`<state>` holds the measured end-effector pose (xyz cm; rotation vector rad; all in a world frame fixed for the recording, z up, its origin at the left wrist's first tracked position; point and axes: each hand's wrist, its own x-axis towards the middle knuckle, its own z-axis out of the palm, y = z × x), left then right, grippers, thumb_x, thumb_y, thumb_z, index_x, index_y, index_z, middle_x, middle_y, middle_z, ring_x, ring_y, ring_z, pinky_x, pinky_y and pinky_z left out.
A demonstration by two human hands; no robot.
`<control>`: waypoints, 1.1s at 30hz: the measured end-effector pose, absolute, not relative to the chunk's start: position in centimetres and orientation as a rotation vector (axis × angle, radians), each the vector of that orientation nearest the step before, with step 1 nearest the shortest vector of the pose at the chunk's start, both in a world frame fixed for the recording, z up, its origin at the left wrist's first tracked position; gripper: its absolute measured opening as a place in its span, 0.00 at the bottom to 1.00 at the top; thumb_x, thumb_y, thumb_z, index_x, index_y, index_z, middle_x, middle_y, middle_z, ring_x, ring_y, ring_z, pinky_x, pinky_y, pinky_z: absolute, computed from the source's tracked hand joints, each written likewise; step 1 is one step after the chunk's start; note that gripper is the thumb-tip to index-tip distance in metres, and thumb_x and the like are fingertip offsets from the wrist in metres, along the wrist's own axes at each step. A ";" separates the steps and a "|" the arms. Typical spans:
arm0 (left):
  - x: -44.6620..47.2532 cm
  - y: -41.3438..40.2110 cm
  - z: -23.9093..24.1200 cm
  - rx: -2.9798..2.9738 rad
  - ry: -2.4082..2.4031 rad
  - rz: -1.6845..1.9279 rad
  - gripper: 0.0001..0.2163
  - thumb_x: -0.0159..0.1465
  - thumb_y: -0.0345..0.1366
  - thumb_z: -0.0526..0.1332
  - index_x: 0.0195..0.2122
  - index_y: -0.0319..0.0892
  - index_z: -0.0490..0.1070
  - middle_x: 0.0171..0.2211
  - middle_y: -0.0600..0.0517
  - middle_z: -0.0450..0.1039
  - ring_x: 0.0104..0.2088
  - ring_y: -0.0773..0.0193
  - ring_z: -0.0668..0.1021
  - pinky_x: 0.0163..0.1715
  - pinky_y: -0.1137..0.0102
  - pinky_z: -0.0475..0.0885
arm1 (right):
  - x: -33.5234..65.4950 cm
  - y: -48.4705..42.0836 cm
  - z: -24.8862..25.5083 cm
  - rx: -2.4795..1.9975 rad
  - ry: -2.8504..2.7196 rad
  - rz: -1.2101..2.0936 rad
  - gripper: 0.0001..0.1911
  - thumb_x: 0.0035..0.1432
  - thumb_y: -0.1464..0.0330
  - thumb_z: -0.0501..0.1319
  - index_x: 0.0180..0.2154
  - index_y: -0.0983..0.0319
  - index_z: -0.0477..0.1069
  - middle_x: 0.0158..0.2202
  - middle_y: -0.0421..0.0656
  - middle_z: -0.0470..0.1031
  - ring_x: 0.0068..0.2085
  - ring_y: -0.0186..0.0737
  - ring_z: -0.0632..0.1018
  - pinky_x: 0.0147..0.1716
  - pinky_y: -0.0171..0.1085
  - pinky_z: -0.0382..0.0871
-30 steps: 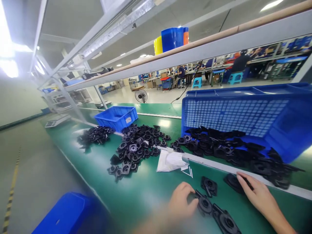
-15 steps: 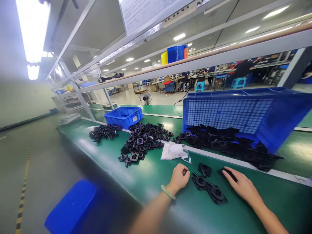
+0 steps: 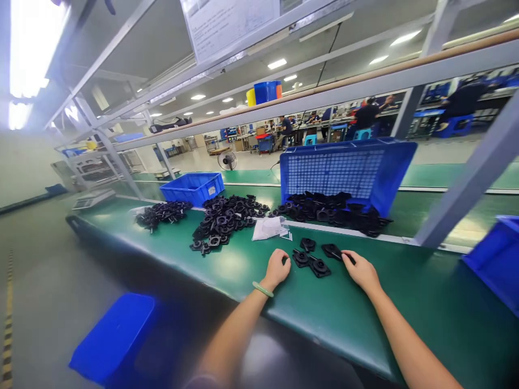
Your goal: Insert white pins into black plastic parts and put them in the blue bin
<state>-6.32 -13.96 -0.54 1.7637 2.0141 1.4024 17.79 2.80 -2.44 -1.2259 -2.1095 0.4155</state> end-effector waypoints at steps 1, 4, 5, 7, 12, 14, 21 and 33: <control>-6.2 -14.1 -0.6 1.778 2.013 1.396 0.04 0.57 0.26 0.54 0.31 0.40 0.66 0.33 0.51 0.67 0.36 0.64 0.70 0.41 0.69 0.66 | 17.9 2.6 -2.5 -1.223 -2.107 0.414 0.24 0.56 0.55 0.47 0.42 0.62 0.73 0.38 0.48 0.76 0.38 0.51 0.76 0.34 0.43 0.70; -6.0 -14.4 -0.7 1.817 2.014 1.372 0.04 0.58 0.26 0.54 0.31 0.40 0.66 0.34 0.50 0.67 0.37 0.63 0.69 0.42 0.67 0.66 | 17.9 2.2 -2.4 -1.198 -2.100 0.407 0.21 0.58 0.58 0.47 0.42 0.62 0.72 0.39 0.46 0.75 0.40 0.49 0.75 0.37 0.42 0.70; -5.9 -14.4 -0.8 1.831 2.014 1.363 0.04 0.58 0.26 0.54 0.31 0.40 0.66 0.34 0.50 0.67 0.38 0.63 0.69 0.43 0.67 0.66 | 17.9 2.2 -2.4 -1.186 -2.097 0.403 0.20 0.59 0.59 0.47 0.41 0.61 0.72 0.39 0.46 0.75 0.41 0.48 0.75 0.39 0.41 0.69; -5.7 -14.4 -0.8 1.862 2.010 1.344 0.04 0.58 0.26 0.54 0.31 0.40 0.66 0.34 0.50 0.67 0.38 0.62 0.69 0.42 0.66 0.66 | 17.9 2.2 -2.3 -1.170 -2.088 0.394 0.18 0.59 0.62 0.47 0.40 0.61 0.72 0.39 0.45 0.75 0.41 0.46 0.75 0.39 0.41 0.69; -5.8 -13.9 -0.9 1.898 2.008 1.331 0.04 0.58 0.28 0.54 0.30 0.40 0.67 0.32 0.50 0.68 0.37 0.61 0.70 0.40 0.66 0.66 | 17.6 2.6 -1.8 -1.179 -2.047 0.358 0.14 0.60 0.67 0.48 0.37 0.61 0.72 0.37 0.44 0.75 0.39 0.45 0.75 0.38 0.39 0.68; -6.2 -13.3 -1.1 1.873 2.022 1.334 0.04 0.59 0.30 0.54 0.30 0.40 0.68 0.32 0.50 0.69 0.36 0.60 0.70 0.40 0.65 0.66 | 17.4 2.7 -1.7 -1.205 -2.025 0.347 0.13 0.60 0.68 0.49 0.36 0.61 0.72 0.36 0.44 0.75 0.39 0.44 0.74 0.38 0.38 0.67; -7.2 -11.1 -1.1 1.728 2.067 1.346 0.14 0.62 0.45 0.53 0.35 0.39 0.67 0.37 0.45 0.69 0.41 0.56 0.71 0.45 0.59 0.66 | 17.4 3.6 -2.2 -1.408 -1.925 0.310 0.06 0.64 0.70 0.55 0.38 0.65 0.70 0.38 0.43 0.72 0.39 0.39 0.73 0.42 0.39 0.67; -8.0 -8.1 -3.4 1.592 1.973 1.354 0.20 0.58 0.54 0.55 0.38 0.42 0.72 0.44 0.43 0.71 0.48 0.51 0.71 0.48 0.56 0.68 | 18.2 14.9 -0.4 -1.735 -1.525 0.067 0.28 0.57 0.63 0.59 0.55 0.70 0.57 0.52 0.59 0.63 0.54 0.61 0.62 0.49 0.53 0.60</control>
